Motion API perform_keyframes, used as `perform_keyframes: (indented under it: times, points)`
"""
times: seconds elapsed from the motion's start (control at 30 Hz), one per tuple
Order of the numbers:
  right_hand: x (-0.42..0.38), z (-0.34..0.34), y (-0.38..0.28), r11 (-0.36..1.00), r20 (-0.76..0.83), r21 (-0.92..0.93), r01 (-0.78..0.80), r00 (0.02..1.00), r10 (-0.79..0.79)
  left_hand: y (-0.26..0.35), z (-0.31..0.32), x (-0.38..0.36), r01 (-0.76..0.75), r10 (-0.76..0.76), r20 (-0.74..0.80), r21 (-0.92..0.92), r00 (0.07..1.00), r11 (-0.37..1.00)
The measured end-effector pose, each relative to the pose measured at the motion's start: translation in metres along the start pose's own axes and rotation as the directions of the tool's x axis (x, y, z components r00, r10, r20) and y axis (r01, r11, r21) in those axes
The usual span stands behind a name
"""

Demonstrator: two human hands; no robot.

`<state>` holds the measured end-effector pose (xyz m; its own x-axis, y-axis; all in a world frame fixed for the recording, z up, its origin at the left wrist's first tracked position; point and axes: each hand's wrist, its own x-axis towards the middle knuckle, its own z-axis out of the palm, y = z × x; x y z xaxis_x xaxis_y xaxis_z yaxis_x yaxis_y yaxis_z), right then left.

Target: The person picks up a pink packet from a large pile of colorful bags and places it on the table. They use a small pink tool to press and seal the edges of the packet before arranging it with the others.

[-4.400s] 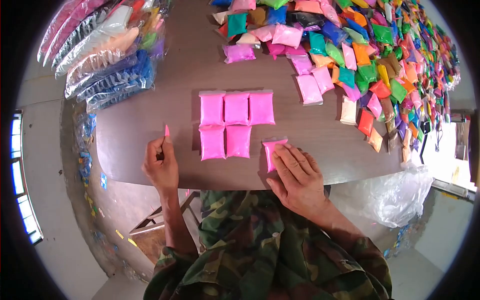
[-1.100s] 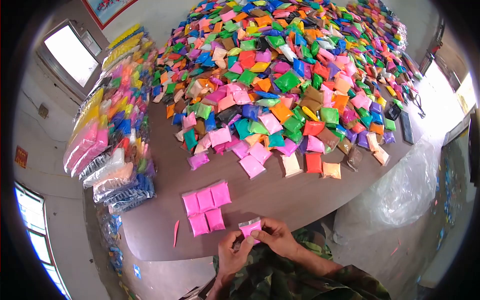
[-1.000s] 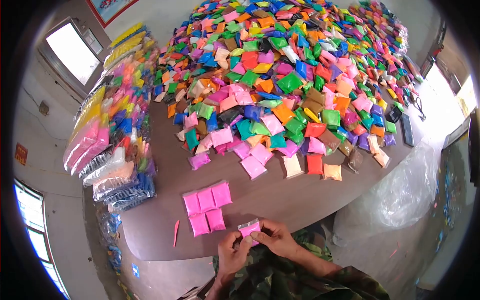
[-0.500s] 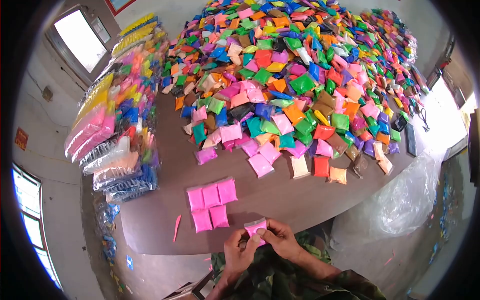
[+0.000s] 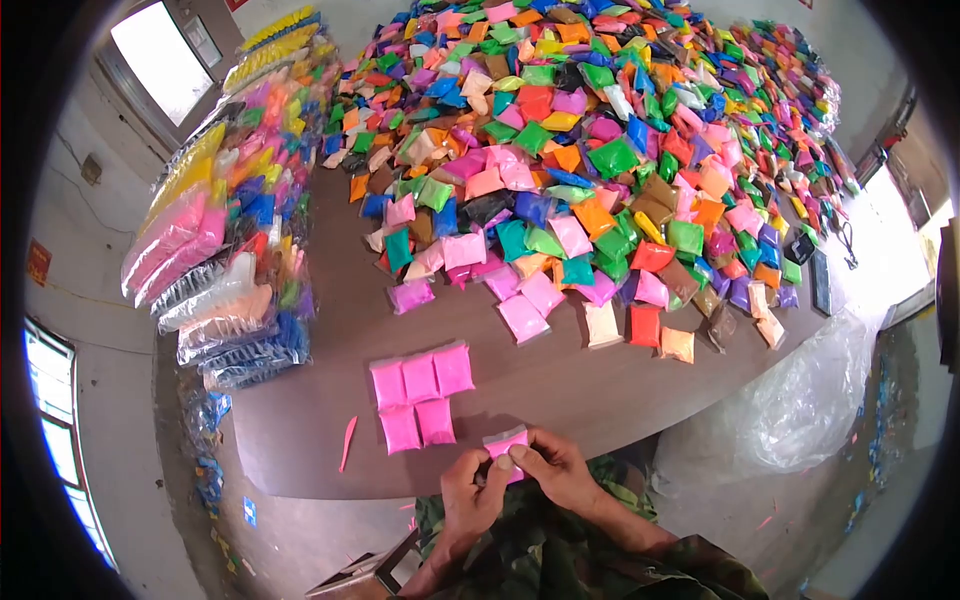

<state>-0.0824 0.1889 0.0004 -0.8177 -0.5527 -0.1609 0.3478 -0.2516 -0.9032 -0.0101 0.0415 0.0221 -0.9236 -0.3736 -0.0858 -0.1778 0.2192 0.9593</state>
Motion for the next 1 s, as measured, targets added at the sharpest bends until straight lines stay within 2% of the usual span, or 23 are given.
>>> perform_keyframes:
  times: [0.03,0.13,0.23,0.43,0.53,0.63,0.73,0.83,0.93,1.0]
  points:
    - [-0.001,-0.001,0.0,1.0,-0.003,0.003,0.003,1.0,-0.003,0.0,-0.001,0.0,0.056,-0.055,0.042,-0.039,0.998,0.998]
    - [-0.001,-0.001,0.003,0.998,-0.038,0.031,0.048,0.998,-0.046,0.018,0.004,0.0,0.131,-0.124,0.043,-0.238,0.991,0.962]
    - [-0.001,-0.001,0.005,0.996,-0.059,0.072,0.048,0.997,-0.044,0.012,0.002,-0.003,0.192,-0.184,0.058,-0.183,0.981,0.964]
    - [0.002,0.007,-0.01,0.993,0.013,0.114,-0.025,1.0,0.024,-0.003,-0.002,0.0,0.021,-0.021,-0.025,-0.029,0.999,0.999]
    - [0.003,0.001,-0.009,0.996,0.05,0.074,-0.044,0.998,0.04,0.001,-0.003,0.002,0.06,-0.061,-0.053,-0.008,0.997,0.998]
    - [0.001,-0.002,-0.005,0.999,0.017,0.039,-0.032,0.999,0.031,0.001,-0.003,0.002,0.069,-0.069,-0.001,-0.054,0.998,0.996]
    - [-0.001,0.002,-0.008,0.999,-0.048,-0.005,-0.053,0.997,0.052,0.018,-0.004,0.001,0.142,-0.137,0.037,-0.235,0.99,0.962]
    - [-0.001,0.004,-0.007,0.999,-0.079,-0.021,-0.048,0.996,0.046,0.013,-0.002,-0.002,0.149,-0.142,0.047,-0.235,0.989,0.961]
    - [-0.001,0.002,-0.003,0.998,-0.078,-0.051,-0.042,0.996,0.038,0.009,-0.002,-0.005,0.242,-0.229,0.085,-0.2,0.97,0.949]
    - [-0.001,0.0,-0.002,0.996,-0.055,-0.071,-0.055,0.997,0.051,0.004,-0.003,-0.004,0.178,-0.174,0.048,-0.124,0.984,0.976]
